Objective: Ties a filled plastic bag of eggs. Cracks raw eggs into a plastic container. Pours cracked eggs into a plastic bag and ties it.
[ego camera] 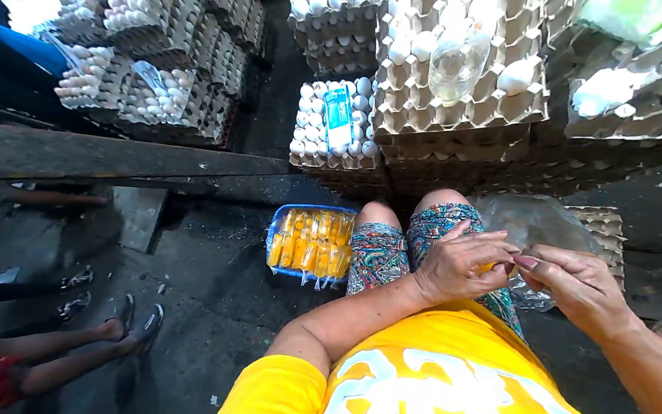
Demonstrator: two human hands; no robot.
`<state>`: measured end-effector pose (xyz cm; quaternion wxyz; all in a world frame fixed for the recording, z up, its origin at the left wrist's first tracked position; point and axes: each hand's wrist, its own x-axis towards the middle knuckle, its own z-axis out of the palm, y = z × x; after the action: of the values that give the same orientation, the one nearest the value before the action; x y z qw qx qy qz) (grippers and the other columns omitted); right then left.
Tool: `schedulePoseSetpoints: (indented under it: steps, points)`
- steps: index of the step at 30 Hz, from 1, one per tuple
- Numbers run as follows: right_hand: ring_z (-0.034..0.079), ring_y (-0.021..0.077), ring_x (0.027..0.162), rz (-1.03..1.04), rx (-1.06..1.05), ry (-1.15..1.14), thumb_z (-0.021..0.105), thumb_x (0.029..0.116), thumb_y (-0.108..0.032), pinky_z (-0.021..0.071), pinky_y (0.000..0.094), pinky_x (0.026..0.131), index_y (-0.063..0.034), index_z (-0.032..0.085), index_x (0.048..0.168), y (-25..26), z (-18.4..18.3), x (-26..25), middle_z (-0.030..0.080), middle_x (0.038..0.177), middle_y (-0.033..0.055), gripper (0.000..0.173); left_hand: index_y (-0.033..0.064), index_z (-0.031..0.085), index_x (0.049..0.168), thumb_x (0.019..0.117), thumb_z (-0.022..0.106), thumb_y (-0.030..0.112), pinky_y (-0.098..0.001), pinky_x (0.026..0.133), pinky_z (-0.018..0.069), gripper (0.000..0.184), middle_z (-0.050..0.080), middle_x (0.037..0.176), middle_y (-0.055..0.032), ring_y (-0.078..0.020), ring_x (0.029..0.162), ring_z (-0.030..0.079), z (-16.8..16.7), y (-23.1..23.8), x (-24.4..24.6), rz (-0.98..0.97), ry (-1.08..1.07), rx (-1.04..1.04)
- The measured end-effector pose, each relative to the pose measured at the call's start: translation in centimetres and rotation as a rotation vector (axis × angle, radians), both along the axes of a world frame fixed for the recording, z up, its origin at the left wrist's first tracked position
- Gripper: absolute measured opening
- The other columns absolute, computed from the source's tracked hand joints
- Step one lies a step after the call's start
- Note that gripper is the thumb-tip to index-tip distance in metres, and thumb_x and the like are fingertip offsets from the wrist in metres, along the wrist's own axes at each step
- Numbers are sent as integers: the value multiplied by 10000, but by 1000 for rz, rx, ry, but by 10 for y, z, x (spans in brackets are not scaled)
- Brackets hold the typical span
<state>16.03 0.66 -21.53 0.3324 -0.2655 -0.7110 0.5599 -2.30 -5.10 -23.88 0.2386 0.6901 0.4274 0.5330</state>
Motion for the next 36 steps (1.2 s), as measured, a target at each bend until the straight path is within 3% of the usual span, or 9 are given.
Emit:
schedulePoseSetpoints:
  steps: [6, 9, 11, 14, 16, 18, 23, 31, 36]
  points:
    - [483, -84, 579, -18, 17, 7, 480, 1029, -254, 399, 101, 550, -193, 609, 758, -6, 6, -1, 518, 636, -160, 307, -112, 727, 1026, 953, 566, 26, -539, 1081, 486, 224, 751, 1057, -234, -345, 1085, 725, -5, -2, 2, -81, -29, 27]
    - [466, -62, 601, -89, 292, -142, 457, 1053, -263, 376, 111, 561, -76, 591, 758, -5, 13, -2, 505, 653, -60, 374, -150, 699, 1059, 983, 550, 24, -444, 1026, 538, 242, 736, 1054, -260, -315, 1045, 732, -6, 1, 3, -81, -51, 12]
    - [519, 68, 665, -175, 501, -235, 454, 1060, -249, 412, 199, 613, -19, 595, 766, -5, 14, -6, 533, 687, 56, 399, -167, 688, 1058, 988, 551, 10, -380, 974, 567, 235, 725, 1059, -272, -292, 1030, 729, -7, 4, 2, -80, -89, -5]
    - [638, 282, 1039, -227, 584, -327, 439, 1084, -393, 516, 401, 895, -1, 675, 1025, -6, 8, -6, 676, 1040, 192, 461, -168, 686, 1068, 979, 541, -7, -367, 975, 566, 235, 719, 1078, -274, -279, 1045, 725, -8, 7, 0, -58, -114, -50]
    - [570, 333, 1290, -173, 524, -365, 403, 1061, -553, 472, 500, 1057, -4, 601, 1327, -6, 1, -5, 614, 1352, 223, 642, -162, 688, 1054, 973, 536, -16, -350, 963, 567, 225, 722, 1059, -262, -257, 1025, 722, -8, 8, -1, -46, -110, -60]
    - [533, 327, 1363, -144, 486, -347, 423, 1056, -559, 446, 522, 1102, -24, 546, 1447, -8, -7, -8, 556, 1464, 215, 675, -157, 688, 1023, 974, 542, -4, -319, 920, 570, 217, 722, 1001, -247, -226, 966, 720, -9, 9, -2, -34, -93, -56]
    - [636, 185, 1236, -273, 489, -108, 554, 1063, -213, 482, 348, 1072, -98, 757, 1195, -10, -18, -23, 713, 1274, 106, 269, -132, 710, 965, 950, 596, 5, -320, 915, 579, 178, 730, 981, -235, -223, 970, 728, -15, 9, -1, -31, -114, -58]
    - [694, 155, 1138, -360, 516, 7, 470, 1098, -183, 518, 359, 1043, -65, 725, 1064, -3, -30, -35, 764, 1118, 85, 283, -107, 726, 960, 988, 580, 55, -311, 938, 553, 219, 730, 952, -195, -196, 968, 704, -17, 13, 1, -45, -140, -71]
    - [714, 162, 1047, -411, 500, -5, 507, 1076, -175, 549, 357, 989, -47, 734, 994, -1, -27, -39, 768, 1029, 89, 274, -102, 723, 983, 986, 530, 50, -312, 989, 540, 246, 737, 1009, -182, -173, 1042, 696, -19, 12, 5, -42, -155, -103]
